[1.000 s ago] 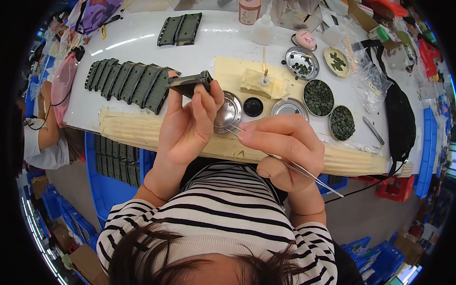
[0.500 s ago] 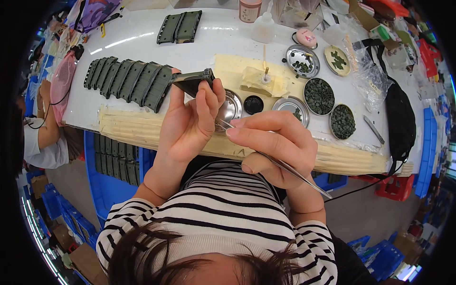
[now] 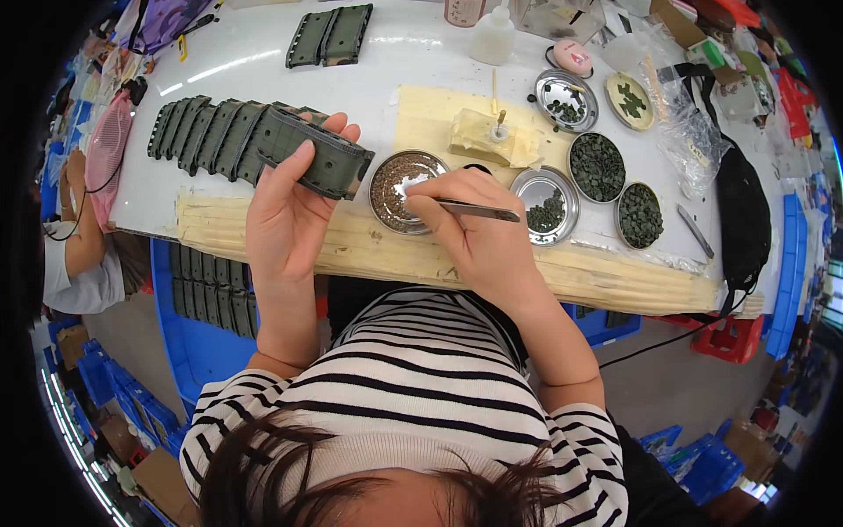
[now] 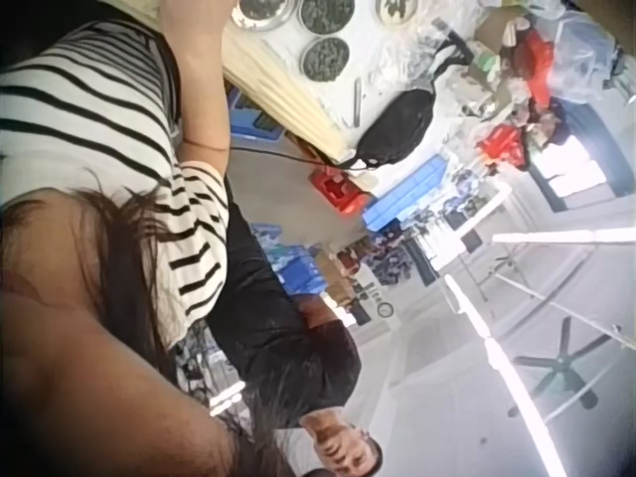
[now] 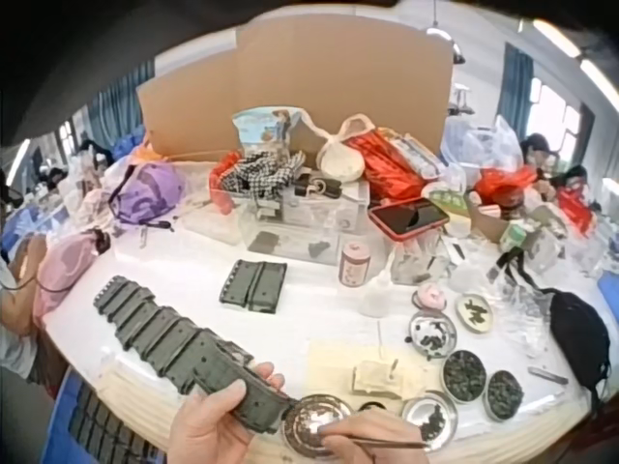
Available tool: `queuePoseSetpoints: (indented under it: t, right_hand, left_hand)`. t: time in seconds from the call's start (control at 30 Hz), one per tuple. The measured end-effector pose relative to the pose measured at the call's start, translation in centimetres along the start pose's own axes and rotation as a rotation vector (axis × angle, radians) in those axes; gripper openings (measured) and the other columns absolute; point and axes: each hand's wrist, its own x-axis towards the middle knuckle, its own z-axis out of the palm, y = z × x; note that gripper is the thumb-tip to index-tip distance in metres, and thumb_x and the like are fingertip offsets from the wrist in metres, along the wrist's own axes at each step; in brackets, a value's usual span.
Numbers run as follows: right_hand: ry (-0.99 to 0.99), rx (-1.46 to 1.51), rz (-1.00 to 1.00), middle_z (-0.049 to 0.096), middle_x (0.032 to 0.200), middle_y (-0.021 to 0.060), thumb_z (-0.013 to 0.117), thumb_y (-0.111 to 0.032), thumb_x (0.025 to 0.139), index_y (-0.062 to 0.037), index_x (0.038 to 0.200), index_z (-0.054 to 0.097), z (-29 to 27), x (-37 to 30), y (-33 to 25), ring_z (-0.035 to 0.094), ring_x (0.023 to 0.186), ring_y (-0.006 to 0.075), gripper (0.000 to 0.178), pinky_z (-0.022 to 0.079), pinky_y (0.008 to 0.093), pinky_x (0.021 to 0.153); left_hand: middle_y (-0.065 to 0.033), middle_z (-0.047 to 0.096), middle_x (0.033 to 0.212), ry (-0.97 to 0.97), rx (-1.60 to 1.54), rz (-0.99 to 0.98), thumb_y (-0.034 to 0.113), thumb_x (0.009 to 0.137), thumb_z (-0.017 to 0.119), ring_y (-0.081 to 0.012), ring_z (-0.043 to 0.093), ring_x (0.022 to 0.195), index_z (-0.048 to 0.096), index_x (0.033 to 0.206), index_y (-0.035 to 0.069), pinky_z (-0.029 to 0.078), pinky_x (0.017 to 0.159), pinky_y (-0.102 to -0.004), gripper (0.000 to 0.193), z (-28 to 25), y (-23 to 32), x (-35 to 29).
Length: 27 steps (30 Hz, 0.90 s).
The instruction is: The recorder is assembling small green plastic toy tank components by applying adhesive with a brush and fitting the parts together on a workbench.
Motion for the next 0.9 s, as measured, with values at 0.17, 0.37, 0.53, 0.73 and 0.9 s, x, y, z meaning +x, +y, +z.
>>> queuePoseSetpoints:
  t: [0.17, 0.37, 0.53, 0.73, 0.9]
  right_hand:
    - [-0.009, -0.085, 0.0, 0.066, 0.081, 0.009, 0.068, -0.013, 0.082, -0.0027, 0.088, 0.067, 0.6, 0.4, 0.2, 0.06, 0.072, 0.0262, 0.011, 0.047, 0.0336, 0.067]
    - [-0.02, -0.11, -0.011, 0.066, 0.08, 0.0091, 0.068, -0.013, 0.082, -0.0031, 0.088, 0.067, 0.5, 0.5, 0.2, 0.059, 0.071, 0.026, 0.012, 0.047, 0.0338, 0.067]
    - [-0.037, -0.079, 0.025, 0.066, 0.079, 0.0093, 0.067, -0.012, 0.082, -0.0031, 0.087, 0.067, 0.5, 0.5, 0.0, 0.059, 0.071, 0.0262, 0.011, 0.047, 0.034, 0.067]
    - [-0.008, -0.072, -0.024, 0.067, 0.081, 0.0086, 0.066, -0.01, 0.084, -0.0031, 0.089, 0.068, 0.6, 0.4, 0.5, 0.06, 0.073, 0.0246, 0.009, 0.047, 0.0326, 0.069]
    - [0.152, 0.115, -0.045, 0.068, 0.083, 0.0091, 0.063, -0.008, 0.086, -0.001, 0.091, 0.069, -0.7, 0.4, -0.9, 0.061, 0.075, 0.0231, 0.01, 0.047, 0.0316, 0.071]
  left_hand:
    - [-0.0185, 0.056, 0.123, 0.068, 0.104, -0.01, 0.004, 0.093, 0.052, -0.0309, 0.054, 0.12, 0.044, 0.127, 0.0, 0.054, 0.091, -0.039, 0.034, -0.1, -0.4, -0.4]
    - [-0.0194, 0.056, 0.123, 0.071, 0.153, 0.038, 0.003, 0.093, 0.052, -0.0313, 0.055, 0.118, 0.04, 0.132, 0.001, 0.054, 0.089, -0.039, 0.041, -0.3, -0.3, -0.4]
    - [-0.0208, 0.054, 0.125, 0.048, 0.25, 0.141, 0.002, 0.094, 0.049, -0.0326, 0.059, 0.113, 0.027, 0.142, 0.006, 0.056, 0.086, -0.038, 0.053, 0.0, -0.5, -0.7]
    - [-0.0167, 0.053, 0.122, -0.051, 0.345, 0.152, 0.006, 0.096, 0.052, -0.026, 0.062, 0.105, 0.045, 0.127, 0.001, 0.055, 0.087, -0.0331, 0.033, -0.1, -0.5, -0.8]
    - [-0.0136, 0.055, 0.121, -0.138, 0.416, 0.077, 0.014, 0.098, 0.052, -0.0195, 0.063, 0.102, 0.058, 0.106, -0.002, 0.052, 0.088, -0.0294, 0.018, -0.1, -1.0, -1.1]
